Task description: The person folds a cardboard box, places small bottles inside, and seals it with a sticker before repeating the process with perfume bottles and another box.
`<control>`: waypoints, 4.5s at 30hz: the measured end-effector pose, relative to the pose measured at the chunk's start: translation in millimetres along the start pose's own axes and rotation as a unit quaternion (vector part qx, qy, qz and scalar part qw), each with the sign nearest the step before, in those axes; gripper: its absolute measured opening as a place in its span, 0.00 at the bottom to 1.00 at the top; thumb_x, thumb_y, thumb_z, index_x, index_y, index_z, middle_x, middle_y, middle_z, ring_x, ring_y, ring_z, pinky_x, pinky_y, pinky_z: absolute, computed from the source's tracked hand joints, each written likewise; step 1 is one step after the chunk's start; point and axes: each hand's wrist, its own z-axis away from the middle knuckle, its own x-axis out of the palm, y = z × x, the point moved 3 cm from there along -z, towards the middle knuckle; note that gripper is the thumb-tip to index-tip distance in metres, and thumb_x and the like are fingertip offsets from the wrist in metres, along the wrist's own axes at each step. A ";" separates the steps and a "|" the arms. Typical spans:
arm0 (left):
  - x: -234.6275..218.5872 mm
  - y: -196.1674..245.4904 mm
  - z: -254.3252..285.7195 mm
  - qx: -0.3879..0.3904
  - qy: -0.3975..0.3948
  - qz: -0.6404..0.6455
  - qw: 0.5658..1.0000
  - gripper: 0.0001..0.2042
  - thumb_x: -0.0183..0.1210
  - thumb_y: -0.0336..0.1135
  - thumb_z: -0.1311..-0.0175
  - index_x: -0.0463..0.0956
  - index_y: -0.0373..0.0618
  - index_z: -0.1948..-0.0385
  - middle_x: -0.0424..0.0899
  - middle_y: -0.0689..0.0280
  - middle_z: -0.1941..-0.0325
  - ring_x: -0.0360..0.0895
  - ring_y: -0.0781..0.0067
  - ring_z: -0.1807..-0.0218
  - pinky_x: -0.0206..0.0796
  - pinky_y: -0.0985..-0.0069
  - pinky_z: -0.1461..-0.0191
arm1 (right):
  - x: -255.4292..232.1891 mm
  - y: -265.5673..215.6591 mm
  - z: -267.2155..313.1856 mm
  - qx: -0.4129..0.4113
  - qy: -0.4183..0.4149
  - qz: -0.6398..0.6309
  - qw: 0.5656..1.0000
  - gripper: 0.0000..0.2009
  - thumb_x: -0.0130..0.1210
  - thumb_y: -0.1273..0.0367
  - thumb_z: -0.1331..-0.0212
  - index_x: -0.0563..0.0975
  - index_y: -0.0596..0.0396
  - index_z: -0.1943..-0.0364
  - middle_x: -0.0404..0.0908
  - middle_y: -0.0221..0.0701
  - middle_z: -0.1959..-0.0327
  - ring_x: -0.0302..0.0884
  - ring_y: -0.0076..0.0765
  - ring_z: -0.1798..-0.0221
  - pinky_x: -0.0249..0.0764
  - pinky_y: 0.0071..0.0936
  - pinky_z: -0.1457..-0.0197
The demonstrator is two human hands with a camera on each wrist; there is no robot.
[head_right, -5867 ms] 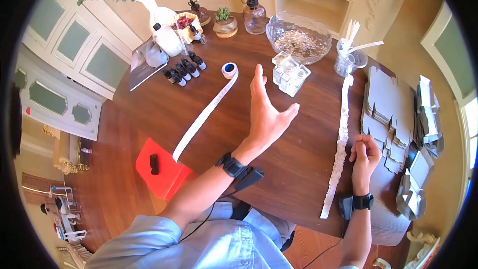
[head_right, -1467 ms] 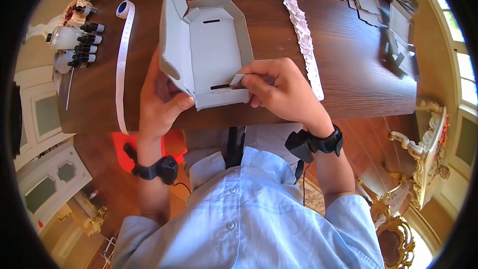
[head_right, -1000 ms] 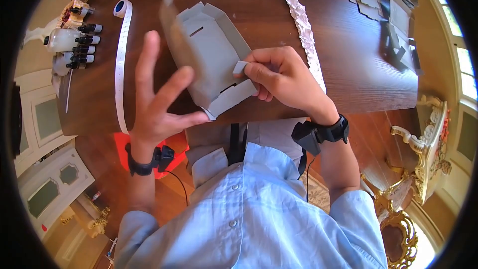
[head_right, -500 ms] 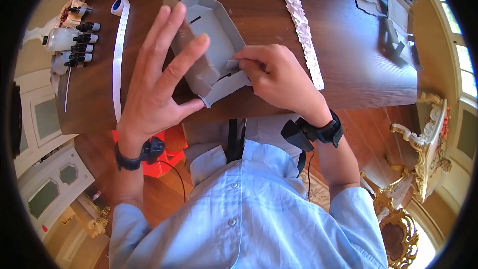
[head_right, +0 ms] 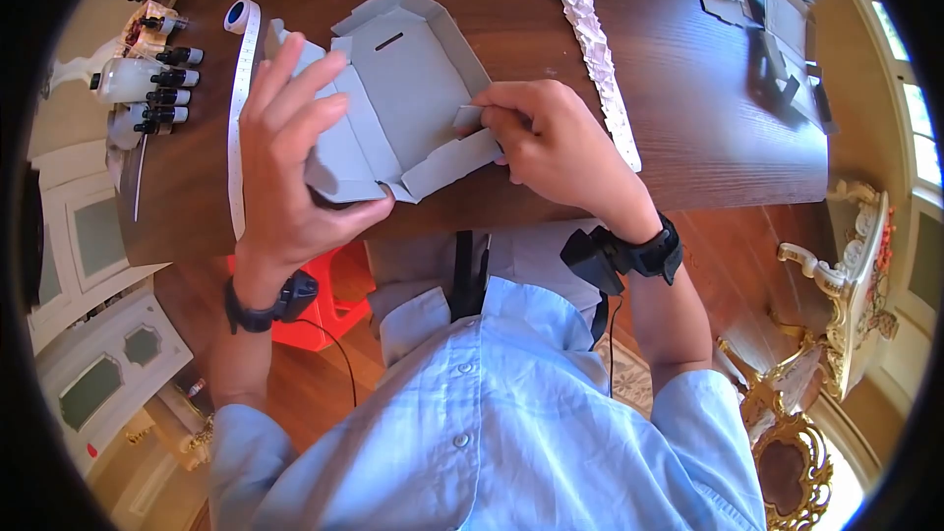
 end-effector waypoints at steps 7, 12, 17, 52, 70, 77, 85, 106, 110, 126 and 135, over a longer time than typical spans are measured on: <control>11.2 -12.2 20.3 -0.012 0.163 0.053 0.985 0.50 0.83 0.32 0.71 0.66 0.50 0.36 0.72 0.54 0.28 0.62 0.39 0.22 0.58 0.46 0.23 | -1.9 3.8 1.0 -0.002 -0.007 -0.011 1.000 0.13 0.45 0.76 0.32 0.82 0.64 0.55 0.79 0.34 0.77 0.78 0.25 0.77 0.75 0.26 0.71; 14.2 -8.3 26.6 -0.041 0.186 0.027 0.981 0.49 0.80 0.30 0.63 0.60 0.45 0.33 0.68 0.47 0.26 0.59 0.35 0.21 0.54 0.42 0.20 | -1.3 5.9 6.1 -0.030 -0.021 -0.026 0.999 0.16 0.42 0.78 0.34 0.83 0.61 0.52 0.79 0.32 0.77 0.79 0.24 0.74 0.76 0.26 0.70; 15.9 -8.7 25.8 -0.029 0.180 0.022 0.983 0.50 0.80 0.31 0.63 0.59 0.44 0.32 0.67 0.48 0.25 0.59 0.36 0.21 0.52 0.43 0.19 | -8.7 3.7 -0.3 -0.025 -0.090 -0.005 0.996 0.22 0.37 0.81 0.33 0.83 0.59 0.46 0.81 0.29 0.75 0.80 0.20 0.74 0.76 0.20 0.67; 36.2 7.5 1.9 -0.018 0.139 0.051 0.989 0.49 0.78 0.18 0.64 0.68 0.52 0.30 0.70 0.58 0.26 0.60 0.39 0.21 0.64 0.50 0.23 | -6.4 -0.8 3.5 -0.213 0.110 0.231 0.943 0.11 0.62 0.76 0.41 0.81 0.57 0.54 0.81 0.37 0.66 0.83 0.50 0.66 0.77 0.40 0.65; 40.3 17.4 -9.9 -0.029 0.166 0.028 0.985 0.43 0.75 0.17 0.60 0.72 0.49 0.33 0.72 0.58 0.27 0.60 0.37 0.21 0.65 0.51 0.23 | 22.8 -9.1 20.6 -0.220 0.165 0.341 0.899 0.16 0.75 0.66 0.54 0.84 0.48 0.60 0.74 0.32 0.62 0.80 0.41 0.63 0.78 0.37 0.60; 39.5 15.6 -7.9 -0.028 0.167 0.025 0.985 0.44 0.75 0.17 0.59 0.71 0.49 0.32 0.71 0.58 0.27 0.60 0.37 0.21 0.63 0.51 0.22 | 16.5 -15.6 12.2 -0.251 0.129 0.378 0.881 0.09 0.72 0.68 0.51 0.82 0.49 0.67 0.75 0.31 0.69 0.79 0.43 0.68 0.74 0.42 0.65; 36.8 15.0 -6.0 -0.026 0.156 0.031 0.987 0.45 0.75 0.16 0.59 0.69 0.48 0.31 0.71 0.58 0.26 0.59 0.38 0.20 0.63 0.51 0.22 | 3.9 -25.9 -5.5 -0.218 0.039 0.350 0.910 0.04 0.68 0.68 0.48 0.84 0.51 0.72 0.78 0.35 0.73 0.79 0.52 0.70 0.72 0.46 0.66; 33.3 18.5 -2.4 -0.044 0.140 0.037 0.988 0.50 0.78 0.19 0.63 0.67 0.49 0.28 0.68 0.55 0.24 0.58 0.36 0.20 0.63 0.51 0.23 | 7.9 -15.2 -25.1 -0.302 0.087 0.369 0.874 0.05 0.63 0.69 0.41 0.81 0.54 0.71 0.81 0.35 0.70 0.81 0.48 0.61 0.74 0.44 0.52; 33.7 19.7 -2.8 -0.046 0.141 0.034 0.988 0.50 0.78 0.19 0.63 0.66 0.49 0.28 0.68 0.55 0.24 0.58 0.36 0.20 0.64 0.51 0.23 | 8.9 -11.7 -20.1 -0.315 0.127 0.326 0.882 0.07 0.65 0.67 0.42 0.79 0.53 0.69 0.81 0.33 0.68 0.80 0.46 0.61 0.74 0.41 0.55; 34.5 20.8 -3.1 -0.043 0.143 0.038 0.988 0.50 0.79 0.20 0.63 0.67 0.49 0.28 0.69 0.55 0.24 0.59 0.35 0.21 0.65 0.53 0.24 | 13.5 -12.9 6.2 -0.366 0.112 0.418 0.824 0.22 0.73 0.66 0.53 0.83 0.47 0.50 0.77 0.25 0.61 0.71 0.35 0.54 0.68 0.33 0.50; 35.4 21.5 -3.5 -0.051 0.148 0.033 0.987 0.49 0.78 0.19 0.62 0.68 0.50 0.29 0.69 0.57 0.24 0.59 0.37 0.20 0.70 0.55 0.26 | 14.2 -15.3 -3.3 -0.378 0.091 0.425 0.818 0.21 0.72 0.65 0.54 0.83 0.38 0.51 0.73 0.23 0.65 0.69 0.33 0.58 0.65 0.32 0.54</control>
